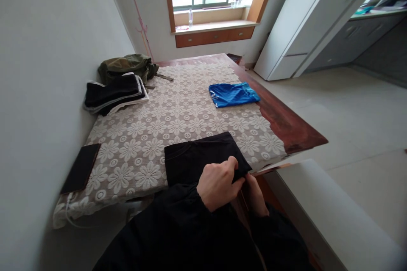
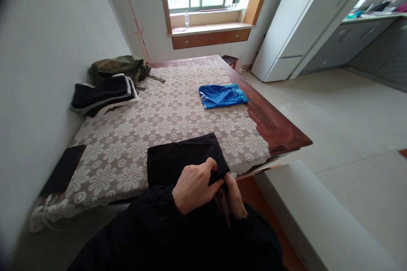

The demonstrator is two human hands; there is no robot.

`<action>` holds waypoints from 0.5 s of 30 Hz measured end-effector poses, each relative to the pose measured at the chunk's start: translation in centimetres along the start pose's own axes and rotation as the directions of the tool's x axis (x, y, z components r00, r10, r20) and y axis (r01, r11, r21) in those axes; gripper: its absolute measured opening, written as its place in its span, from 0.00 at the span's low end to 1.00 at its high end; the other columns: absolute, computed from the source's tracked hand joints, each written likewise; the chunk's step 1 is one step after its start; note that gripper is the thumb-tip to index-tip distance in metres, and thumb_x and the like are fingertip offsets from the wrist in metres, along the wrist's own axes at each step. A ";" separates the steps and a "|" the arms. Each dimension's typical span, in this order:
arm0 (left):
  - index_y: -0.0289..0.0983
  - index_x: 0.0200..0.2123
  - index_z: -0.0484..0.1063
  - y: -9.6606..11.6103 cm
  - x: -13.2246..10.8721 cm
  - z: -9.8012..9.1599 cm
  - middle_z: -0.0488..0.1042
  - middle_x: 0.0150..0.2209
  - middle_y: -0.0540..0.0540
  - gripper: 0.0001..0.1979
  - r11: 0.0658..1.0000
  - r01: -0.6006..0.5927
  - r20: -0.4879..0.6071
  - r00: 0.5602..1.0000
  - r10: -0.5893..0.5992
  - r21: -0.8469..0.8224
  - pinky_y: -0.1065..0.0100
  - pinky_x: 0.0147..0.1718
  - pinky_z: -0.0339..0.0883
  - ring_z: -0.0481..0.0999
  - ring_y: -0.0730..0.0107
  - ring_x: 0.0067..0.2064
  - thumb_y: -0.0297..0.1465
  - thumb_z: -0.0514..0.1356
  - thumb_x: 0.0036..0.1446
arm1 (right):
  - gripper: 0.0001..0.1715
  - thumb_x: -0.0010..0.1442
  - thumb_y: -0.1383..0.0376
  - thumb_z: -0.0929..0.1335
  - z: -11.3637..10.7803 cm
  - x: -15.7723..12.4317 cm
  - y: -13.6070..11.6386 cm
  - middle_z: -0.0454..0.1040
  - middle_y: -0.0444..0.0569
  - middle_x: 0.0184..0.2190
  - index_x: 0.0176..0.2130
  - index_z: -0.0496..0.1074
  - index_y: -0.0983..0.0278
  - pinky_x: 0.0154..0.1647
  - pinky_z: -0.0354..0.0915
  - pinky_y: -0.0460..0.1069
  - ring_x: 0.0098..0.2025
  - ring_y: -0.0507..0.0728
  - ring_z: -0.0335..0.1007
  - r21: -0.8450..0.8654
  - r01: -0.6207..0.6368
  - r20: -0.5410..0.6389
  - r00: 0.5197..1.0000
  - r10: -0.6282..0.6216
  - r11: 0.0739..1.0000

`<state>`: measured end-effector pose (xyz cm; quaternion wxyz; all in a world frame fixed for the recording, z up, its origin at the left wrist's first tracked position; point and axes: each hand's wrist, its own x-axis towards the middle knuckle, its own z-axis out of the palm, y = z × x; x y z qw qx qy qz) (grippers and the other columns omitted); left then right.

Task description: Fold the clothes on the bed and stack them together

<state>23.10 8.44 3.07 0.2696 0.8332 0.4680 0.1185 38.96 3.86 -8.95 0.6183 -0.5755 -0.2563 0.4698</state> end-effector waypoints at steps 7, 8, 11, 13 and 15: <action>0.43 0.52 0.68 -2.3 -3.3 0.2 0.79 0.48 0.46 0.17 0.994 -0.107 -0.044 0.993 0.106 -0.008 0.63 0.42 0.66 0.78 0.58 0.49 0.24 0.60 0.60 | 0.37 0.58 0.34 0.69 -0.3 0.0 -1.5 0.61 0.41 0.16 0.22 0.66 0.62 0.21 0.54 0.49 0.20 0.51 0.53 -0.148 -0.016 0.206 0.977 0.047 0.989; 0.42 0.51 0.69 -2.8 -4.1 0.4 0.79 0.47 0.47 0.17 0.996 -0.092 -0.058 0.994 0.092 0.001 0.63 0.42 0.67 0.77 0.59 0.48 0.23 0.59 0.59 | 0.37 0.59 0.34 0.68 -0.2 -0.1 -1.8 0.60 0.40 0.16 0.21 0.64 0.61 0.21 0.53 0.48 0.20 0.50 0.52 -0.160 0.002 0.208 0.978 0.031 0.987; 0.42 0.46 0.70 -4.2 -6.5 1.3 0.78 0.41 0.47 0.16 1.000 0.026 -0.183 0.983 -0.024 0.010 0.63 0.39 0.66 0.77 0.61 0.44 0.20 0.58 0.56 | 0.33 0.61 0.37 0.69 -0.2 0.1 -2.3 0.59 0.39 0.17 0.25 0.66 0.61 0.20 0.54 0.47 0.20 0.50 0.51 -0.155 0.040 0.190 0.982 -0.010 0.987; 0.42 0.44 0.70 -5.1 -8.1 1.9 0.77 0.38 0.48 0.16 0.995 0.096 -0.303 0.948 -0.094 -0.010 0.64 0.36 0.65 0.77 0.62 0.41 0.18 0.57 0.55 | 0.26 0.61 0.42 0.72 -0.5 0.5 -2.4 0.60 0.38 0.19 0.32 0.71 0.60 0.20 0.55 0.46 0.20 0.50 0.52 -0.124 0.045 0.165 0.986 -0.024 0.991; 0.42 0.42 0.70 -5.8 -9.4 2.5 0.75 0.35 0.49 0.16 0.992 0.120 -0.404 0.907 -0.120 -0.026 0.64 0.35 0.65 0.76 0.63 0.38 0.18 0.56 0.55 | 0.22 0.62 0.45 0.73 -1.0 1.0 -2.4 0.62 0.37 0.21 0.40 0.73 0.59 0.19 0.55 0.45 0.21 0.50 0.54 -0.096 0.051 0.134 0.990 -0.038 0.994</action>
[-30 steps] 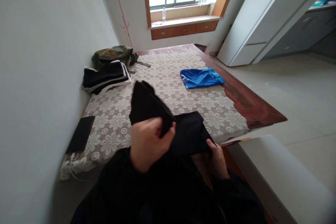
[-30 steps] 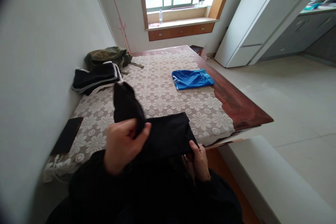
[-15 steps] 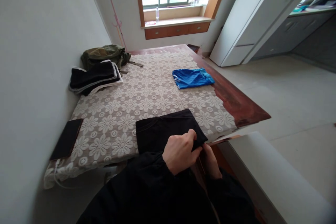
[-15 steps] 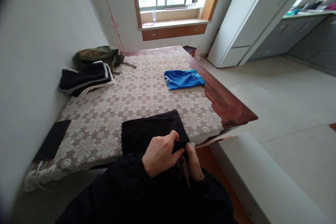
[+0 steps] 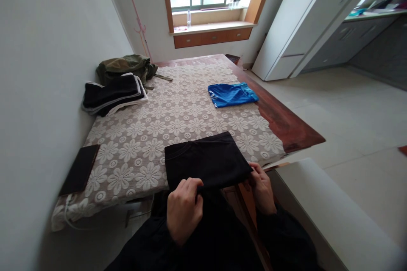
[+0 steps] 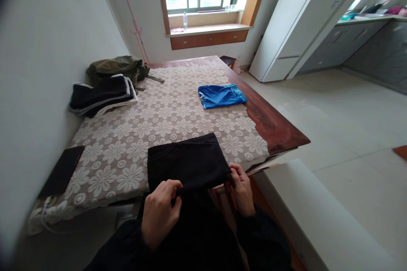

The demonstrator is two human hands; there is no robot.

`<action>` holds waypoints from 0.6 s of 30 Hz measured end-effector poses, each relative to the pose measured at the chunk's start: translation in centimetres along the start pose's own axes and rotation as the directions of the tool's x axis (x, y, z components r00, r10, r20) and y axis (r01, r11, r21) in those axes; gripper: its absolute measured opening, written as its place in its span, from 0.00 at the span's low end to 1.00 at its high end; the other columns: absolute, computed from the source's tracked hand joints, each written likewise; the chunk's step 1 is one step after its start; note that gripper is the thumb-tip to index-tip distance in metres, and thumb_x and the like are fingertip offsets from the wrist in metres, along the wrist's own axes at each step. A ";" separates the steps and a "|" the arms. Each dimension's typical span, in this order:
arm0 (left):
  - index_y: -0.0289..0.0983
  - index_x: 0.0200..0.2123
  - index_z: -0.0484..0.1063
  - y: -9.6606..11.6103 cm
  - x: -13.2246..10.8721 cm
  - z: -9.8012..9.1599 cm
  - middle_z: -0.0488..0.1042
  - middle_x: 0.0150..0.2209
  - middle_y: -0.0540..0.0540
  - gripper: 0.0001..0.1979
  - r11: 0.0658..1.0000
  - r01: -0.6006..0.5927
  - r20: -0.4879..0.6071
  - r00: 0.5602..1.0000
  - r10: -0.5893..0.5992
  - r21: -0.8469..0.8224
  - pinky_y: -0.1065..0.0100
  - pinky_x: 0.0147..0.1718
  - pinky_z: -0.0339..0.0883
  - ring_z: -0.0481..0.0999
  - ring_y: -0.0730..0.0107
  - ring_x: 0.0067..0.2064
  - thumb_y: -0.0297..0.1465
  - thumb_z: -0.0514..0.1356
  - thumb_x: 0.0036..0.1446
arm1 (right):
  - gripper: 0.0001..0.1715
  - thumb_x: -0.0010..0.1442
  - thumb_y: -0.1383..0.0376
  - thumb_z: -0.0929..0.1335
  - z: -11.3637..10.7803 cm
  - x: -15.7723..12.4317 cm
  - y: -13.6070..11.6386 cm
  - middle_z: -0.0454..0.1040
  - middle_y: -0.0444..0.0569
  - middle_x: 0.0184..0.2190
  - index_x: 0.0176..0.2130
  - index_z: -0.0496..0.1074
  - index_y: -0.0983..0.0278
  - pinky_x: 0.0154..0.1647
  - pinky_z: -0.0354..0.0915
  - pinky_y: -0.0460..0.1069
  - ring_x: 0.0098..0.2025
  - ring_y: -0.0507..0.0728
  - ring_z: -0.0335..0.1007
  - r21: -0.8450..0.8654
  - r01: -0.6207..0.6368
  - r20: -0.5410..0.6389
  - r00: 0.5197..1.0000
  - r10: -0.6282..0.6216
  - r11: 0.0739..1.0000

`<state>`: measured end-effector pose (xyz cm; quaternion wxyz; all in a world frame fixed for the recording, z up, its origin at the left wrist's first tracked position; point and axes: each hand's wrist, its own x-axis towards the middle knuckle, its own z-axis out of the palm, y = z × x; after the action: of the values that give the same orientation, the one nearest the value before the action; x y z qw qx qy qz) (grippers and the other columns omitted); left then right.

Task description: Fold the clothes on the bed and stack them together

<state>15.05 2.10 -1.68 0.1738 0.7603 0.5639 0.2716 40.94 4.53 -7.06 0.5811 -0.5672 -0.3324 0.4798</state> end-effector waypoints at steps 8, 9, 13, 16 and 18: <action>0.42 0.40 0.70 -4.0 -3.8 -0.9 0.71 0.30 0.51 0.09 0.997 0.081 -0.243 0.967 -0.076 0.013 0.66 0.32 0.65 0.74 0.66 0.31 0.23 0.57 0.59 | 0.25 0.64 0.42 0.70 -2.2 2.1 -1.5 0.73 0.44 0.28 0.44 0.78 0.59 0.23 0.63 0.48 0.24 0.53 0.65 -0.093 0.008 0.169 0.986 0.008 0.996; 0.42 0.39 0.70 -4.6 -4.3 -0.9 0.71 0.30 0.51 0.07 0.996 0.094 -0.262 0.961 -0.089 0.008 0.67 0.32 0.65 0.74 0.66 0.31 0.25 0.58 0.60 | 0.27 0.64 0.40 0.69 -2.2 2.3 -1.9 0.74 0.45 0.29 0.45 0.78 0.59 0.24 0.64 0.48 0.25 0.54 0.67 -0.102 0.007 0.203 0.979 0.014 0.995; 0.42 0.38 0.69 -6.2 -5.7 -0.6 0.71 0.28 0.53 0.03 0.978 0.206 -0.269 0.940 -0.207 -0.033 0.67 0.31 0.64 0.73 0.67 0.28 0.33 0.61 0.62 | 0.32 0.65 0.38 0.66 -1.7 2.7 -3.3 0.78 0.48 0.33 0.46 0.80 0.60 0.23 0.64 0.48 0.26 0.54 0.68 -0.214 0.032 0.274 0.961 0.028 0.976; 0.42 0.33 0.68 -6.6 -6.0 -0.4 0.71 0.25 0.53 0.09 0.964 0.259 -0.204 0.942 -0.267 -0.067 0.67 0.30 0.62 0.72 0.68 0.26 0.38 0.61 0.65 | 0.31 0.59 0.39 0.71 -1.0 2.8 -4.3 0.79 0.53 0.50 0.44 0.82 0.60 0.22 0.64 0.49 0.25 0.53 0.68 -0.347 0.056 0.225 0.974 0.025 0.936; 0.42 0.30 0.68 -6.6 -6.0 -0.2 0.70 0.24 0.53 0.12 0.958 0.270 -0.168 0.944 -0.283 -0.094 0.67 0.30 0.61 0.72 0.68 0.26 0.40 0.60 0.66 | 0.29 0.55 0.40 0.74 -0.6 2.7 -4.8 0.75 0.55 0.59 0.41 0.84 0.60 0.30 0.71 0.51 0.37 0.60 0.77 -0.405 0.099 0.222 0.975 -0.008 0.909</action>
<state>8.56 -1.64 -6.64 0.1850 0.6396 0.6685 0.3314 43.19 7.41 -2.89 0.4216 -0.6126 -0.5026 0.4409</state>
